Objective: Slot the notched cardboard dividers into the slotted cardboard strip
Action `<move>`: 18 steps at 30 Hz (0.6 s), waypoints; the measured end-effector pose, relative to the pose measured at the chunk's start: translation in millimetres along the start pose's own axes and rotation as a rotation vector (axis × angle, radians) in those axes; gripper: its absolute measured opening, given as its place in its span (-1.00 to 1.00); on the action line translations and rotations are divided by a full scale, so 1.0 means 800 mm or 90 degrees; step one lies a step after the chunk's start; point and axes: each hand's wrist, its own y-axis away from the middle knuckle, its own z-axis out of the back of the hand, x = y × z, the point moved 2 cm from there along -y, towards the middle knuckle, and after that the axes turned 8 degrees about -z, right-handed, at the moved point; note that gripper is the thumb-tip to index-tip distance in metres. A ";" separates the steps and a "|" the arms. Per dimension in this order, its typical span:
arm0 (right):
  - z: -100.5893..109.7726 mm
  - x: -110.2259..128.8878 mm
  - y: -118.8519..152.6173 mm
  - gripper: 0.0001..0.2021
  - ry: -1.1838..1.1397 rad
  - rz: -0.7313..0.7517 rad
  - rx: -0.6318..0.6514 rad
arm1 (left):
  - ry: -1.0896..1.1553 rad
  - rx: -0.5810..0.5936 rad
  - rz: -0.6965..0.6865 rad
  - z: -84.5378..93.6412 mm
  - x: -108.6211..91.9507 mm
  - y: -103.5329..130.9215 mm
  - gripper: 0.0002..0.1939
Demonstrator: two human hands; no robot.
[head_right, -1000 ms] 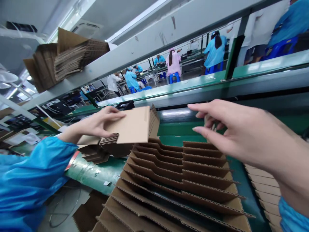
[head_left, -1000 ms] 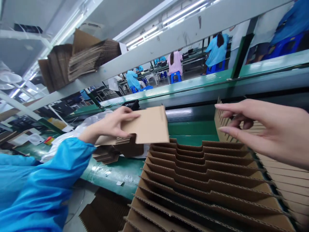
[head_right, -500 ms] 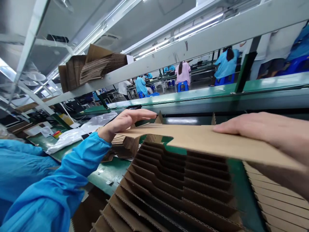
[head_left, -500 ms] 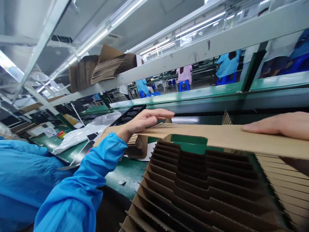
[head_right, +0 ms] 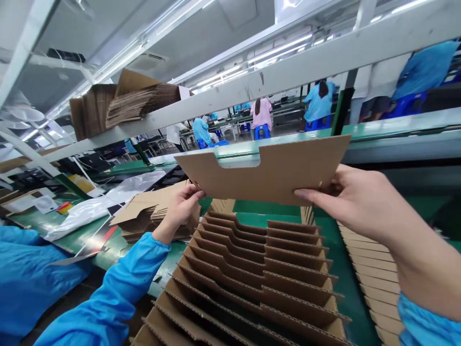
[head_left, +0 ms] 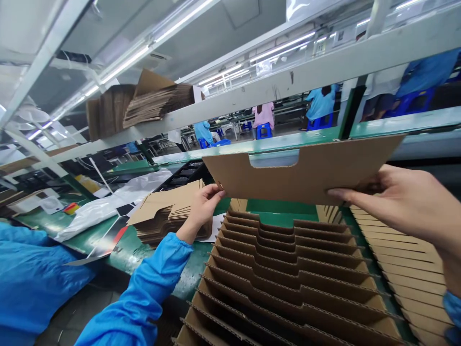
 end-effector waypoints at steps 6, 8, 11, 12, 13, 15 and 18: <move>-0.001 -0.018 -0.008 -0.32 0.007 -0.020 0.087 | -0.068 0.039 0.017 0.003 0.014 0.017 -0.68; -0.002 -0.018 -0.007 -0.35 0.011 -0.023 0.098 | -0.071 0.042 0.019 0.004 0.016 0.022 -0.71; -0.005 -0.018 -0.006 -0.43 0.021 -0.013 0.141 | -0.088 0.036 0.014 0.005 0.015 0.024 -0.74; -0.006 -0.019 -0.006 -0.46 0.016 -0.002 0.151 | -0.098 0.033 0.013 0.006 0.015 0.024 -0.74; -0.007 -0.021 -0.007 -0.48 0.010 0.010 0.156 | -0.108 0.032 0.014 0.006 0.015 0.024 -0.74; -0.009 -0.027 -0.007 -0.53 0.010 0.028 0.158 | -0.122 0.039 0.021 0.005 0.016 0.024 -0.74; -0.005 -0.027 -0.002 -0.58 0.055 0.060 0.130 | -0.125 0.058 0.037 0.003 0.016 0.027 -0.71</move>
